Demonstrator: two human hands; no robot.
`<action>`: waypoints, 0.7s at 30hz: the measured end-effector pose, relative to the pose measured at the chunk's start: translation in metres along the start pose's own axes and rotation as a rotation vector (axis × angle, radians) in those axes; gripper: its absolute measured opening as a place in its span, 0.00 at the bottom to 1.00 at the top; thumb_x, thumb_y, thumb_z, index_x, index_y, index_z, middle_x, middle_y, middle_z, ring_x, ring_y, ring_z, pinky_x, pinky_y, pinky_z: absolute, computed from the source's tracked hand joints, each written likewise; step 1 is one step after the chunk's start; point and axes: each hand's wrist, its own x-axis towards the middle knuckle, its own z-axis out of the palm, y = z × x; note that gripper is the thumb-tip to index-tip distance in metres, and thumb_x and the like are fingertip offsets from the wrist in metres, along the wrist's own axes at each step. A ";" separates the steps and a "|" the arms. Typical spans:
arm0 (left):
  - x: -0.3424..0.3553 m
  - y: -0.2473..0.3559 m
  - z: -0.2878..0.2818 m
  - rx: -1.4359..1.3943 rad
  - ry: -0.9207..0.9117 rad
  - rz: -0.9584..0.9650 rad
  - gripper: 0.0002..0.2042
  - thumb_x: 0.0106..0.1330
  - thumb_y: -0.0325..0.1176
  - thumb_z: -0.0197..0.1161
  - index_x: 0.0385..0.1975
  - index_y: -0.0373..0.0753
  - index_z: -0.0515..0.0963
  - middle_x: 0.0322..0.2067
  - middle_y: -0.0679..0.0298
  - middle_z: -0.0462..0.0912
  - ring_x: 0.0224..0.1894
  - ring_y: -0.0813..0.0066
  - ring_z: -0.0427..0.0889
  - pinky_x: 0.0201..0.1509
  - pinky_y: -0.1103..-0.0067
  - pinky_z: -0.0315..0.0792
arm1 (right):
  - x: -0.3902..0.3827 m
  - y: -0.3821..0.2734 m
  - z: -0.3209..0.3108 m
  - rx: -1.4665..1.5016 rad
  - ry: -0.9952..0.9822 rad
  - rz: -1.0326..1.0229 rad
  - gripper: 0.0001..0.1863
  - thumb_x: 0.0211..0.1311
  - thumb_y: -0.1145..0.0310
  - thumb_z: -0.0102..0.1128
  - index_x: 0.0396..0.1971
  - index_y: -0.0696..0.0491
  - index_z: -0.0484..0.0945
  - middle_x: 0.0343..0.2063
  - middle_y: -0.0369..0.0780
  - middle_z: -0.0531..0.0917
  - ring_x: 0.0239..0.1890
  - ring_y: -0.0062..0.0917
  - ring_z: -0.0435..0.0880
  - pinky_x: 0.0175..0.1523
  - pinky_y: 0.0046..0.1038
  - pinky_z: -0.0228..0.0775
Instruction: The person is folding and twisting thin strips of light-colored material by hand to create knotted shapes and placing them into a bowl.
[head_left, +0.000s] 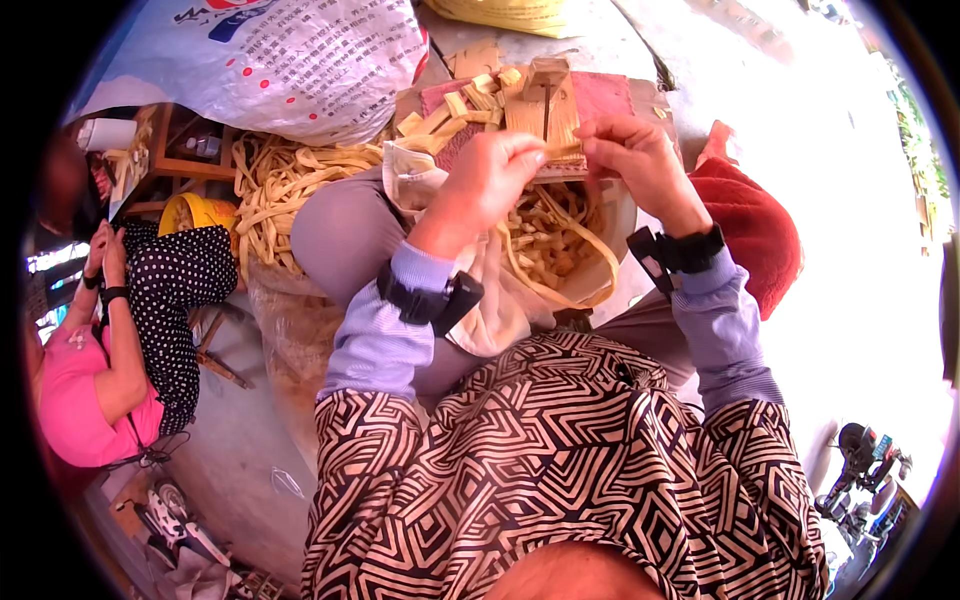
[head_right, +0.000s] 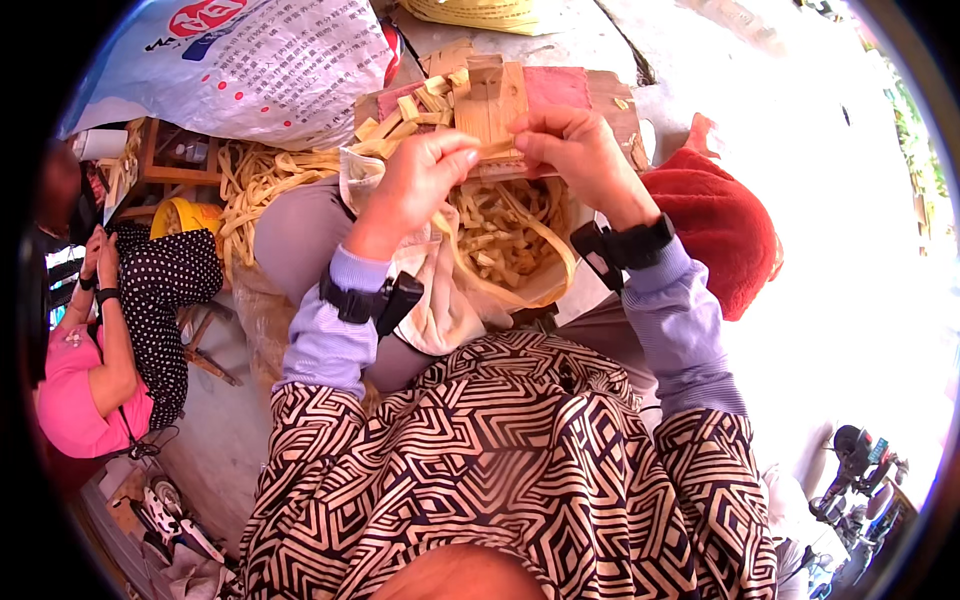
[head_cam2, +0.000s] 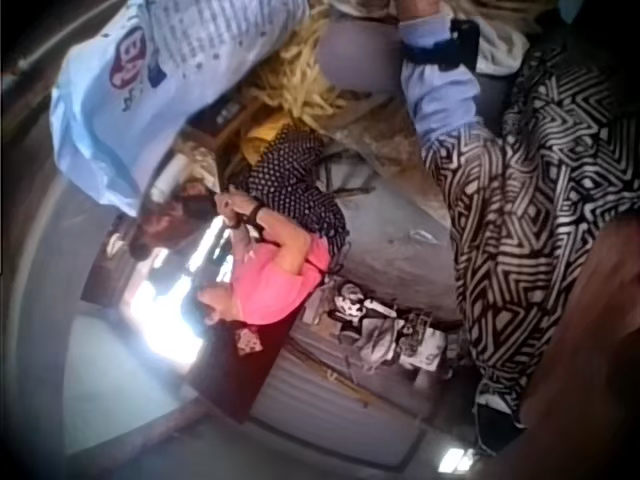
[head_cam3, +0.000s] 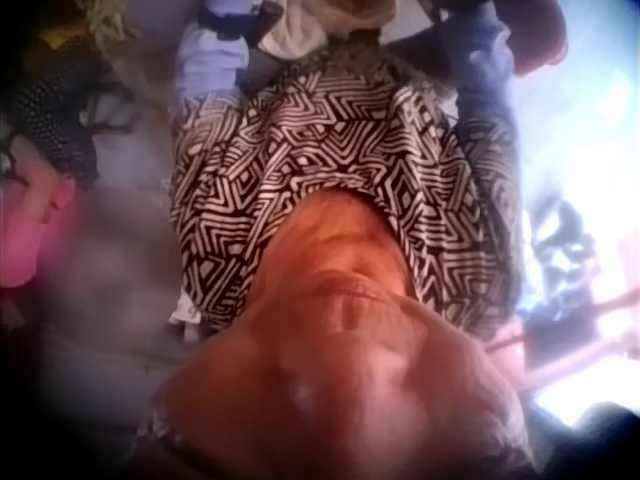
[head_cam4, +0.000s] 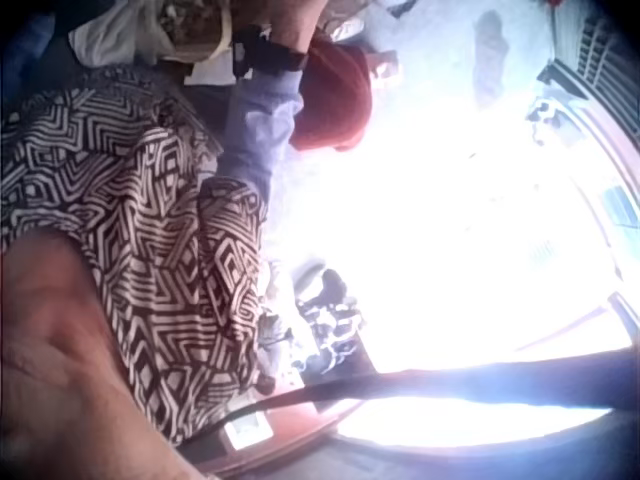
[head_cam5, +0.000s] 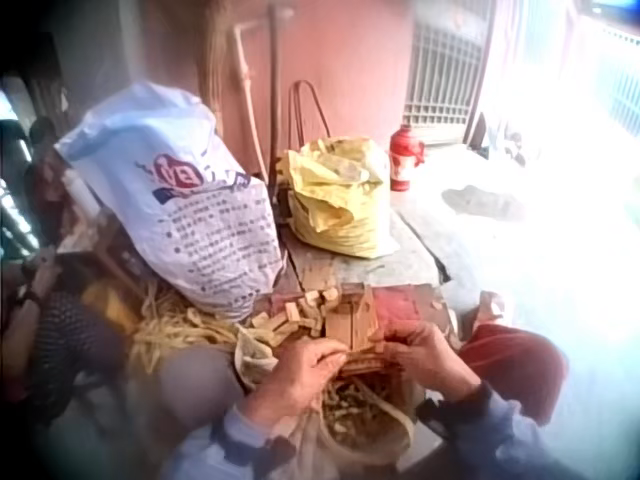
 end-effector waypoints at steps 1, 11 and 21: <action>0.006 -0.004 -0.003 -0.054 0.001 -0.066 0.09 0.65 0.30 0.58 0.39 0.32 0.79 0.25 0.71 0.77 0.27 0.85 0.73 0.34 0.83 0.70 | 0.007 0.003 0.001 -0.022 0.050 -0.020 0.06 0.61 0.76 0.58 0.38 0.56 0.80 0.24 0.32 0.80 0.23 0.14 0.78 0.30 0.16 0.74; 0.048 -0.051 0.004 -0.280 0.132 -0.136 0.05 0.63 0.27 0.58 0.34 0.33 0.77 0.28 0.69 0.80 0.29 0.84 0.75 0.33 0.84 0.69 | 0.044 0.024 0.003 -0.351 0.227 -0.149 0.06 0.58 0.75 0.58 0.35 0.59 0.80 0.23 0.35 0.81 0.24 0.16 0.78 0.32 0.19 0.70; 0.023 -0.048 0.008 -0.178 0.204 -0.115 0.07 0.64 0.27 0.54 0.36 0.32 0.77 0.24 0.62 0.80 0.25 0.77 0.77 0.31 0.78 0.73 | 0.010 0.036 0.008 -0.549 0.143 -0.417 0.08 0.56 0.72 0.60 0.35 0.57 0.81 0.37 0.45 0.81 0.35 0.28 0.82 0.41 0.25 0.74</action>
